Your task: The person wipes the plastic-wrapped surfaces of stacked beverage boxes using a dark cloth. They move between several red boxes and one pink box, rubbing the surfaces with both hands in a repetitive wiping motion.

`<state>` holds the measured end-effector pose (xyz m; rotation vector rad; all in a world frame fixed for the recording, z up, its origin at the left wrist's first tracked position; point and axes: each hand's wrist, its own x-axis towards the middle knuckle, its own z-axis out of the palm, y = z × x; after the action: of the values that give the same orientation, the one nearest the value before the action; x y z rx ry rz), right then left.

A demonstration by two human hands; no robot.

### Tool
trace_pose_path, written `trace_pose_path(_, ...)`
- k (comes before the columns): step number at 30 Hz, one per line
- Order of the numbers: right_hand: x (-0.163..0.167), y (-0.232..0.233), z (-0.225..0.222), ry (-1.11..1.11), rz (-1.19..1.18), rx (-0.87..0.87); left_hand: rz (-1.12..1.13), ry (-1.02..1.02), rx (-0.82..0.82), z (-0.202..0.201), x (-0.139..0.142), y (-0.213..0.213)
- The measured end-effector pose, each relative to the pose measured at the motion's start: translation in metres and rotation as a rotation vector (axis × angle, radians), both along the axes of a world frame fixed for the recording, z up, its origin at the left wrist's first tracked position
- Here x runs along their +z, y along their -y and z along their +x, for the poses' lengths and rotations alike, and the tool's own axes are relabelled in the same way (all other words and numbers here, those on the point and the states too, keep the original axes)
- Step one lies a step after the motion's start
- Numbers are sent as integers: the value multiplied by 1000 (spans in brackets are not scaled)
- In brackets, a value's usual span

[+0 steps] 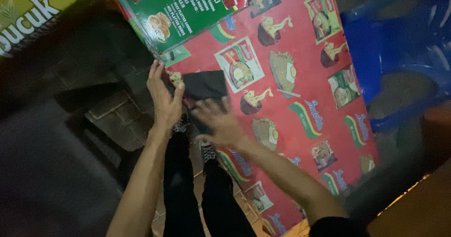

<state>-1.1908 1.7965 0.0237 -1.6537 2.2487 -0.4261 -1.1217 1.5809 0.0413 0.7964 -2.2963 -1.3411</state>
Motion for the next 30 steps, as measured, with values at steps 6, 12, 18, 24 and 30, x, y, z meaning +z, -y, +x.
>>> trace_pose_path(6,-2,19,-158,-238,221,-631,-68,8,-54,8,-11,13)
trace_pose_path(12,1,106,-84,-334,-39,-373,-31,18,-76,6,-7,4)
trace_pose_path(18,-2,-29,-5,-86,39,-211,-84,51,-177,-23,0,-9)
trace_pose_path(24,-9,-168,-139,-175,265,-1266,-117,105,-375,-19,5,-27)
trace_pose_path(30,-28,-59,-119,-172,202,-859,-177,127,-471,-46,15,-66)
